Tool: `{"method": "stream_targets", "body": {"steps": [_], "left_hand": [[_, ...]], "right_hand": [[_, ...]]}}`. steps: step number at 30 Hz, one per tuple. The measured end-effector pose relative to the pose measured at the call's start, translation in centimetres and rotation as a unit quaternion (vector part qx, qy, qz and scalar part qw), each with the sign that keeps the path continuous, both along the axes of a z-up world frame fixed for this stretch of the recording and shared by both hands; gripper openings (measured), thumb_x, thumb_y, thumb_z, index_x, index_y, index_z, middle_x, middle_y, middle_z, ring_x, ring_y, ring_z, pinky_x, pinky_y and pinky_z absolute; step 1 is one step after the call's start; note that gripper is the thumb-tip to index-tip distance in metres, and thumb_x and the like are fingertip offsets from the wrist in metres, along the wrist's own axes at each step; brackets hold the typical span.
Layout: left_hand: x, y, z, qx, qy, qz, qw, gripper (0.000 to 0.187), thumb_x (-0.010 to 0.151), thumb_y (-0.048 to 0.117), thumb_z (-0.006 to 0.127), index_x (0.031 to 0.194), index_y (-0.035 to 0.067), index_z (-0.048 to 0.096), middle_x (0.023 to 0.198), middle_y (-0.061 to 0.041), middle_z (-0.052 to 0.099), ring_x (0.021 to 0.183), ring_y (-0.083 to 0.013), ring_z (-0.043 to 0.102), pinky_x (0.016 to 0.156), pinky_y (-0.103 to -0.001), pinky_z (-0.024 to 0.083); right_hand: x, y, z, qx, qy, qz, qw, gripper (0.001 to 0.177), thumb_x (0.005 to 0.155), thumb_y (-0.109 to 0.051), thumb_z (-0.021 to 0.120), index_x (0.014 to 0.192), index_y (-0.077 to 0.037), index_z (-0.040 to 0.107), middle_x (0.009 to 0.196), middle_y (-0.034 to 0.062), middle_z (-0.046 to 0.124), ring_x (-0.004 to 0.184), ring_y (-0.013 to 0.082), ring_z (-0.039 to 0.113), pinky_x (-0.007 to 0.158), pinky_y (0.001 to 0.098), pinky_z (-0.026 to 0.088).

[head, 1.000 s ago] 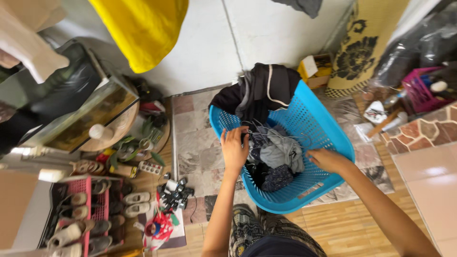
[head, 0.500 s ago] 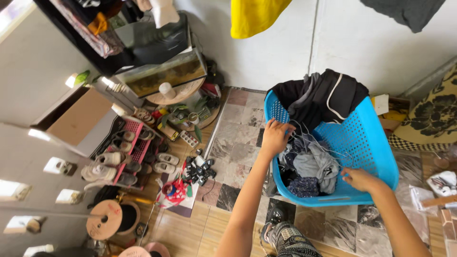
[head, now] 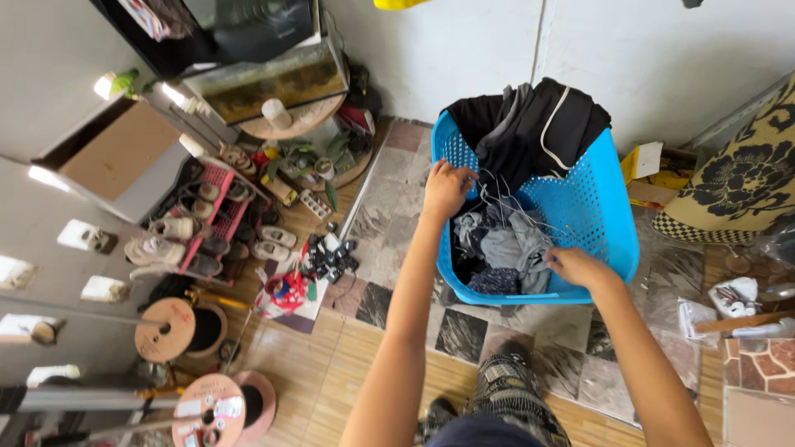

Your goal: The person removes a white pair of pants from a hanger and places it in a blue laundry basket. They then pick up a brown t-shirt from the basket, place it on a hanger, and hang it on a clothes rack. Finally, they pick up a white shirt from the basket, place it on a hanger, and hang it on the rack.

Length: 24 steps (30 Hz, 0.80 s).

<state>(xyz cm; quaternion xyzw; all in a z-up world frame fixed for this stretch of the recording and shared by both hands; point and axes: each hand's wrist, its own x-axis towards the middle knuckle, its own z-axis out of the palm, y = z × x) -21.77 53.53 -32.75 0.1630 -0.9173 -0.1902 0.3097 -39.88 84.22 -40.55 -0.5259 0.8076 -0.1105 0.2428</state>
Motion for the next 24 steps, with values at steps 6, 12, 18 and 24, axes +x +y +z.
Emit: {"method": "stream_targets", "body": {"steps": [6, 12, 18, 24], "left_hand": [[1.1, 0.5, 2.6, -0.005, -0.002, -0.015, 1.0, 0.028, 0.091, 0.022, 0.07, 0.118, 0.015, 0.065, 0.115, -0.006, 0.065, 0.114, -0.0291, 0.058, 0.108, -0.042, 0.044], [3.4, 2.6, 6.8, -0.18, -0.062, 0.014, 0.982, 0.045, 0.091, 0.027, 0.07, 0.132, 0.014, 0.056, 0.134, -0.004, 0.054, 0.124, -0.0266, 0.055, 0.11, -0.043, 0.044], [7.9, 6.8, 11.4, -0.124, -0.062, 0.105, 0.985, 0.046, 0.093, 0.019, 0.069, 0.136, 0.017, 0.054, 0.141, -0.003, 0.054, 0.125, -0.0245, 0.056, 0.108, -0.039, 0.047], [12.2, 10.5, 12.9, -0.055, -0.051, 0.183, 0.98, 0.047, 0.094, 0.018, 0.071, 0.137, 0.018, 0.054, 0.14, -0.002, 0.053, 0.123, -0.0246, 0.056, 0.104, -0.04, 0.048]], "right_hand": [[2.0, 0.4, 0.2, -0.062, -0.047, 0.136, 0.988, 0.027, 0.091, -0.021, 0.065, 0.113, -0.006, 0.067, 0.106, 0.0189, 0.074, 0.1, 0.0381, 0.069, 0.086, 0.0454, 0.056], [4.3, 0.1, 5.5, 0.012, -0.017, 0.24, 0.971, 0.023, 0.098, -0.024, 0.057, 0.114, -0.009, 0.065, 0.108, 0.0148, 0.072, 0.102, 0.0373, 0.068, 0.086, 0.0473, 0.055], [1.0, -4.0, 7.9, 0.131, 0.065, 0.381, 0.913, 0.029, 0.096, -0.025, 0.058, 0.123, -0.014, 0.062, 0.116, 0.0075, 0.072, 0.108, 0.0306, 0.07, 0.09, 0.0447, 0.058], [-3.4, -10.9, 6.0, 0.054, 0.125, 0.421, 0.897, 0.035, 0.094, -0.026, 0.061, 0.125, -0.011, 0.062, 0.12, 0.0112, 0.07, 0.111, 0.033, 0.068, 0.089, 0.0464, 0.058]]}}
